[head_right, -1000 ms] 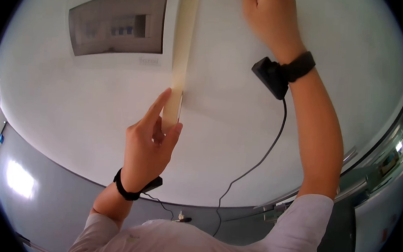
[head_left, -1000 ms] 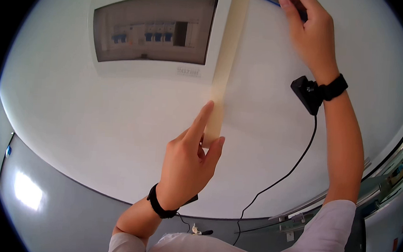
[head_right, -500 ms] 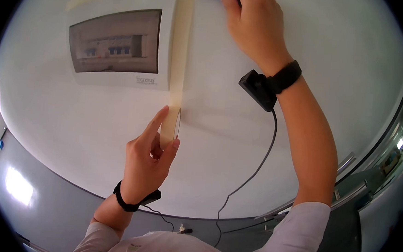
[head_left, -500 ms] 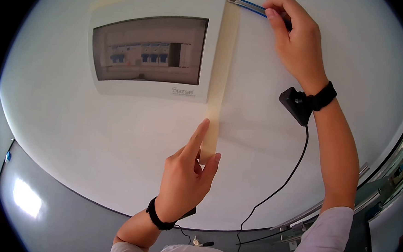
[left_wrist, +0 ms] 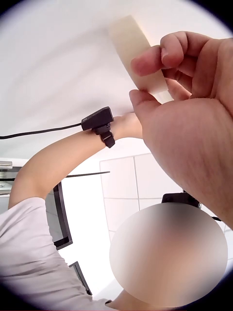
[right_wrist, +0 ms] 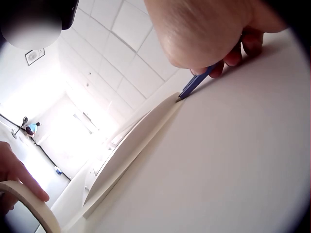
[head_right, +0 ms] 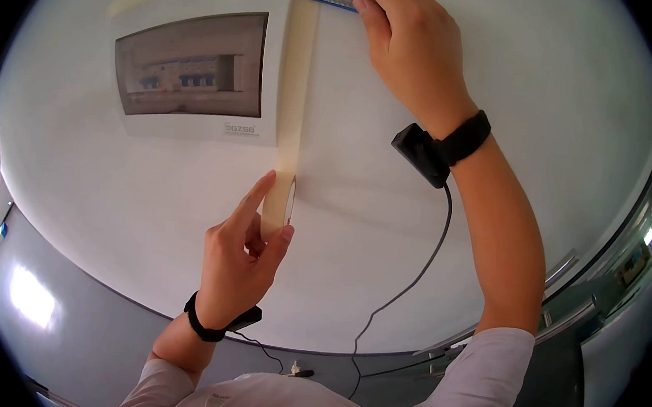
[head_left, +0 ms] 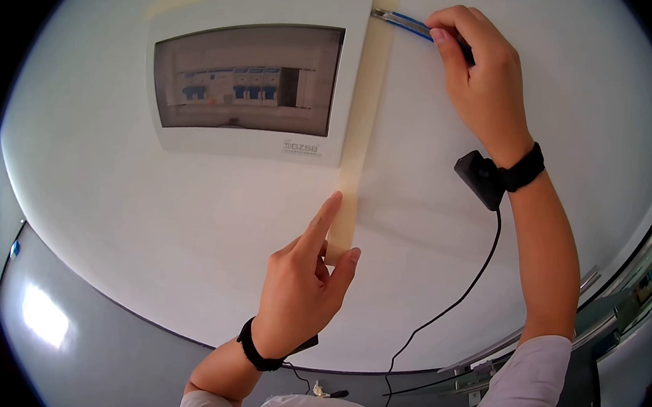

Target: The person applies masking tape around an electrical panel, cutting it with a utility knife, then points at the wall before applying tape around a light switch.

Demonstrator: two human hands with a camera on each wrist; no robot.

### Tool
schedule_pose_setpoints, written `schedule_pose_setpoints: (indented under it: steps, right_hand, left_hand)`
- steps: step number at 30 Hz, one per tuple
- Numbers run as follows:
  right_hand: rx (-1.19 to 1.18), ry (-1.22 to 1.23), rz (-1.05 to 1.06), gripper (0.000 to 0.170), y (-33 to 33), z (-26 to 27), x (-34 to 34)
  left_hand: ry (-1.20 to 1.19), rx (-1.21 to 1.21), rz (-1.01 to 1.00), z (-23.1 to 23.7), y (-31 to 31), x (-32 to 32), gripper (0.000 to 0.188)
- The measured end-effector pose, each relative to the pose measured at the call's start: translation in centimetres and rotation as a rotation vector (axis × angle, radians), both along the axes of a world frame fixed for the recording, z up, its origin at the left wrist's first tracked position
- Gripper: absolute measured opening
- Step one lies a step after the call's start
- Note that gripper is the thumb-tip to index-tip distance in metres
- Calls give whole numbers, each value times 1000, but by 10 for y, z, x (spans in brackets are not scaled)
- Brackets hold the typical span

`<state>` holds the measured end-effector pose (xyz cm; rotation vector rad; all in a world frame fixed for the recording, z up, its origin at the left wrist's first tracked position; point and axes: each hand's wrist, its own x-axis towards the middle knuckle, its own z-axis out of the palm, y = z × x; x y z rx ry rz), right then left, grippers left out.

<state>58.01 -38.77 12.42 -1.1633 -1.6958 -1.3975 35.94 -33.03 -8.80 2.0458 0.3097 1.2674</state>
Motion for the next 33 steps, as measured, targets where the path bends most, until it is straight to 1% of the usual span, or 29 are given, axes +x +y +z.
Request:
schedule_pose_setpoints:
  steps: [1,6,12,15,19,22,24,33]
  right_hand:
    - [-1,1,0,3,0,0,0]
    - [-5,-63,16,2,1,-4,2]
    - [-36,-14,-53,1,-2,-14,-5]
    - [-38,-29,-20,2,-1,-19,-4]
    - [-34,-36,-27,3,0,-26,-1]
    - [5,-55,-31,4,5,-32,11]
    - [20,-58,-17,11,6,-36,10]
    - [16,-84,-62,14,4,-58,11]
  left_hand:
    - [2,9,-11,-1,1,0,68]
    - [10,25,-9,-1,3,0,68]
    - [7,28,-6,-1,4,0,68]
    - [9,18,-11,-2,5,0,67]
    - [-3,27,-8,-3,5,1,67]
    - [5,19,-5,-1,5,0,66]
    - [12,13,-6,0,4,-1,66]
    - [9,22,13,2,3,-1,64]
